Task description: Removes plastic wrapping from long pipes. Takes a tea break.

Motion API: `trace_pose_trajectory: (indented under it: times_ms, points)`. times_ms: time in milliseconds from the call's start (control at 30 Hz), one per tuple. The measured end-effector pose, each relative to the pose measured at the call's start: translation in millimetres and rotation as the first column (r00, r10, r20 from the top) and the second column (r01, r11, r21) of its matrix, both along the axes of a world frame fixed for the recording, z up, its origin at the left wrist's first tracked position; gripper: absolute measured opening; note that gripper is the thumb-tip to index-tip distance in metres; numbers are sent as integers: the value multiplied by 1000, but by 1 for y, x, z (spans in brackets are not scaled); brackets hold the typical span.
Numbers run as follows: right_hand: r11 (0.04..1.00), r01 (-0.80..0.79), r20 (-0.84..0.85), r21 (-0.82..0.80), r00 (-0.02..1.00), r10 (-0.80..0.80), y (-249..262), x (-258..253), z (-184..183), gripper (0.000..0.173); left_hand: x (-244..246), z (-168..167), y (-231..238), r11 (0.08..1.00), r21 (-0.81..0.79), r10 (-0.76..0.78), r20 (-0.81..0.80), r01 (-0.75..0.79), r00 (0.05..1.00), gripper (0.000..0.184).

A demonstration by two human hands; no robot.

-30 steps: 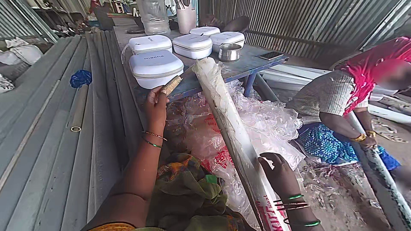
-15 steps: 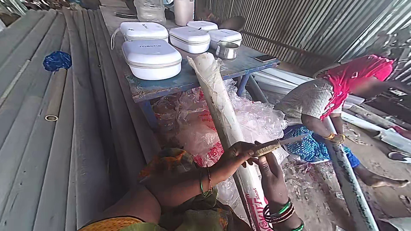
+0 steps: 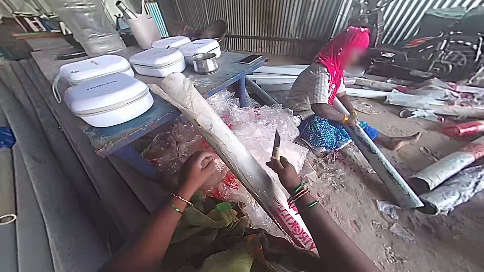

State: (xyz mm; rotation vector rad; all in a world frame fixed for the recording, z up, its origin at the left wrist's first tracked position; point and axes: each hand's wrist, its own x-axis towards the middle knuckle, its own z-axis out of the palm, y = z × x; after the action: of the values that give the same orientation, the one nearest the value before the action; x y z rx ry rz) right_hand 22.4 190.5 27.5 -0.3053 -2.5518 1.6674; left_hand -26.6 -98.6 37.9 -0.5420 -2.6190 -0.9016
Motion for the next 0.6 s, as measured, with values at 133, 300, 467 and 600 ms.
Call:
trace_pose_trajectory:
  times_ms: [133,300,467,600]
  points:
    - [995,-35,151,94,988,21,-17,3,-10,45,-10,-27,-60,937,-349,193,503,-6,843,57]
    - [989,10,135,148,990,-30,-27,5,-16,45,11,-67,-87,911,-412,300,662,0,687,57]
    - [983,14,144,182,989,-41,-28,9,-20,46,11,-78,-90,905,-426,256,582,21,772,45]
    - [971,49,134,233,988,-82,-33,12,-22,48,13,-78,-83,947,-320,164,542,22,824,33]
